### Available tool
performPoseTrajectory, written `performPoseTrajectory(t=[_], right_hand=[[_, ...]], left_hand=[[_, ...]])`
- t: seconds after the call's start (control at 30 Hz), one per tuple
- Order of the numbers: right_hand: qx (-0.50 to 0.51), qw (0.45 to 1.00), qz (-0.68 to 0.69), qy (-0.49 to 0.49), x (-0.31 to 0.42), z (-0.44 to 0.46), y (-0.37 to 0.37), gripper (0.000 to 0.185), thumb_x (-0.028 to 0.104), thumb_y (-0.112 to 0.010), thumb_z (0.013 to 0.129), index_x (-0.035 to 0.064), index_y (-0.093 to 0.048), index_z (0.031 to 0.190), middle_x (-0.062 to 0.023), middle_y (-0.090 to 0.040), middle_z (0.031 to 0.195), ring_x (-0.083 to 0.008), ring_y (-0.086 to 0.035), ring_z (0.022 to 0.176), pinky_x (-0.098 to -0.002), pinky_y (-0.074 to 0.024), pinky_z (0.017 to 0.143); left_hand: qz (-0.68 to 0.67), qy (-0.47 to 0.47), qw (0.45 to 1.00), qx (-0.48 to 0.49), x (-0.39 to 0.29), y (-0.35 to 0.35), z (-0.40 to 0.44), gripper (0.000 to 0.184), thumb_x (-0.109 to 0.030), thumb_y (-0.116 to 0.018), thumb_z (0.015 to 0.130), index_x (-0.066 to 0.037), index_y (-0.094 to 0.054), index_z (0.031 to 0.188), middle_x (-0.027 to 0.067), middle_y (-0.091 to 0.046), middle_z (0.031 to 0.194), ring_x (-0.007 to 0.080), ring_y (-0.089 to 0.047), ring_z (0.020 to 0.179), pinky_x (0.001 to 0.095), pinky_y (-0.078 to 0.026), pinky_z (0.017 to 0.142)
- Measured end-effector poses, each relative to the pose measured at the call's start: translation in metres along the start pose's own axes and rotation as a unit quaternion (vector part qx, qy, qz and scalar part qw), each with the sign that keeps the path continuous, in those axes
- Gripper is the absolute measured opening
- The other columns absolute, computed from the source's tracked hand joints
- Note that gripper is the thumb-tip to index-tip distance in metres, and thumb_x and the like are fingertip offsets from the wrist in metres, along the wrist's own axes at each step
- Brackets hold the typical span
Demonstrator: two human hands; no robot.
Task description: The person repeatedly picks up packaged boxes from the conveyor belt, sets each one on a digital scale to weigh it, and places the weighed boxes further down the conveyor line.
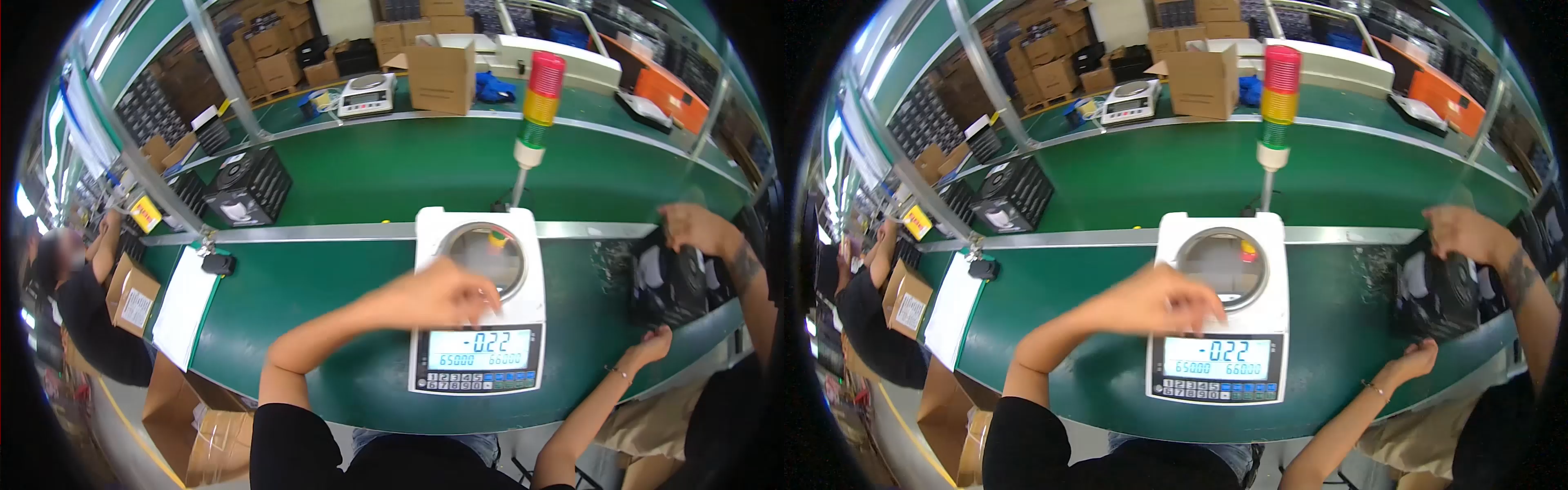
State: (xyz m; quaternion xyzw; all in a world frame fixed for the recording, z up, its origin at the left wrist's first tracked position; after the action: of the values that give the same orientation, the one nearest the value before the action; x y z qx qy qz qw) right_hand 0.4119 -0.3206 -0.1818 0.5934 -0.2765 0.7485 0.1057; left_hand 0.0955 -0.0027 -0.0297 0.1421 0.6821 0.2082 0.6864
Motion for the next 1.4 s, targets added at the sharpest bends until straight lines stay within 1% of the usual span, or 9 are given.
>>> performPoseTrajectory(t=[0.1, 0.2, 0.27, 0.3, 0.43, 0.83, 1.07, 1.27, 1.4], right_hand=[[-0.002, 1.000, 0.001, -0.010, -0.012, 0.008, 0.001, 0.015, 0.013, -0.048, 0.078, 0.0026, -0.051, 0.067, 0.0003, -0.040, 0.061, -0.0091, -0.031, 0.048, -0.0242, -0.0237, 0.043], [-0.065, 0.984, 0.085, -0.142, -0.003, -0.013, 0.003, 0.012, 0.012, -0.045, 0.078, 0.0074, -0.047, 0.067, 0.0014, -0.038, 0.061, -0.0087, -0.030, 0.046, -0.0246, -0.0234, 0.042], [-0.035, 0.969, 0.173, -0.174, -0.015, -0.015, 0.005, 0.014, 0.011, -0.042, 0.079, 0.0105, -0.042, 0.065, 0.0016, -0.036, 0.061, -0.0088, -0.027, 0.045, -0.0248, -0.0219, 0.042], [-0.003, 0.965, 0.198, -0.173, -0.019, -0.017, 0.004, 0.015, 0.010, -0.041, 0.080, 0.0116, -0.041, 0.065, 0.0015, -0.035, 0.060, -0.0089, -0.026, 0.044, -0.0249, -0.0213, 0.042], [0.091, 0.951, 0.221, -0.194, -0.016, -0.047, -0.025, 0.018, 0.009, -0.038, 0.081, 0.0122, -0.037, 0.063, 0.0004, -0.034, 0.060, -0.0093, -0.023, 0.044, -0.0246, -0.0207, 0.043], [0.225, 0.974, -0.012, 0.003, -0.018, -0.073, -0.060, 0.017, 0.010, -0.040, 0.084, 0.0085, -0.046, 0.068, 0.0035, -0.035, 0.060, -0.0046, -0.026, 0.049, -0.0207, -0.0198, 0.043], [0.258, 0.966, -0.023, -0.007, -0.008, -0.087, -0.069, 0.017, 0.007, -0.042, 0.084, 0.0079, -0.047, 0.068, 0.0039, -0.038, 0.062, -0.0034, -0.029, 0.049, -0.0208, -0.0212, 0.044], [0.273, 0.962, -0.009, -0.014, -0.009, -0.092, -0.073, 0.018, 0.006, -0.042, 0.084, 0.0069, -0.050, 0.068, 0.0033, -0.042, 0.063, -0.0033, -0.032, 0.050, -0.0200, -0.0234, 0.045], [0.293, 0.956, -0.006, -0.020, -0.009, -0.099, -0.072, 0.017, 0.004, -0.043, 0.083, 0.0068, -0.052, 0.069, 0.0046, -0.040, 0.060, -0.0029, -0.032, 0.049, -0.0197, -0.0232, 0.044]], left_hand=[[-0.001, 0.058, 0.943, -0.329, 0.080, 0.096, -0.034, 0.021, -0.018, -0.059, 0.080, -0.008, -0.062, 0.098, 0.0014, -0.062, 0.081, 0.0101, -0.058, 0.070, 0.0248, -0.048, 0.063], [-0.180, 0.204, 0.754, -0.598, 0.167, 0.185, -0.106, 0.083, -0.030, -0.069, 0.068, -0.013, -0.022, 0.134, 0.0130, -0.041, 0.125, 0.0272, -0.044, 0.111, 0.0482, -0.046, 0.080], [-0.239, 0.251, 0.640, -0.686, 0.210, 0.227, -0.154, 0.089, -0.036, -0.073, 0.063, -0.013, -0.023, 0.133, 0.0137, -0.033, 0.133, 0.0346, -0.036, 0.118, 0.0542, -0.041, 0.087], [-0.273, 0.251, 0.657, -0.656, 0.259, 0.259, -0.180, 0.094, -0.037, -0.074, 0.061, -0.011, -0.020, 0.133, 0.0147, -0.031, 0.134, 0.0372, -0.042, 0.112, 0.0568, -0.040, 0.087], [-0.284, 0.227, 0.440, -0.821, 0.241, 0.270, -0.210, 0.109, -0.044, -0.078, 0.056, -0.006, -0.013, 0.135, 0.0154, -0.030, 0.135, 0.0375, -0.044, 0.112, 0.0603, -0.042, 0.084], [-0.329, 0.083, 0.458, -0.822, 0.231, 0.243, -0.182, 0.104, -0.030, -0.079, 0.058, -0.015, -0.011, 0.136, 0.0138, -0.027, 0.138, 0.0387, -0.033, 0.121, 0.0673, -0.038, 0.081], [-0.471, -0.034, 0.567, -0.675, 0.233, 0.220, -0.201, 0.068, -0.041, -0.069, 0.069, -0.019, -0.038, 0.126, 0.0151, -0.030, 0.131, 0.0382, -0.036, 0.119, 0.0646, -0.032, 0.091], [-0.423, -0.015, 0.722, -0.547, 0.128, 0.166, -0.180, 0.052, -0.043, -0.053, 0.082, -0.007, -0.049, 0.119, 0.0173, -0.054, 0.118, 0.0332, -0.053, 0.108, 0.0586, -0.042, 0.085], [-0.484, -0.005, 0.761, -0.433, 0.058, 0.114, -0.139, 0.058, -0.044, -0.050, 0.082, -0.005, -0.044, 0.126, 0.0180, -0.048, 0.124, 0.0367, -0.051, 0.109, 0.0592, -0.044, 0.083]])
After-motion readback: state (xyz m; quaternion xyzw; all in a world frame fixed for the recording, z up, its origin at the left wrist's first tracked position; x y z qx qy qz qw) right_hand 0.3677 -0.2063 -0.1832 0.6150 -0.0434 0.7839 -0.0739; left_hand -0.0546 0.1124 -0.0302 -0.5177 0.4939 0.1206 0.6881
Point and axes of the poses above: each hand's wrist, its own z-axis towards the middle knuckle, its own y-axis out of the back of the hand, x = y × z, the point moved 5 cm from there along z, towards the middle knuckle
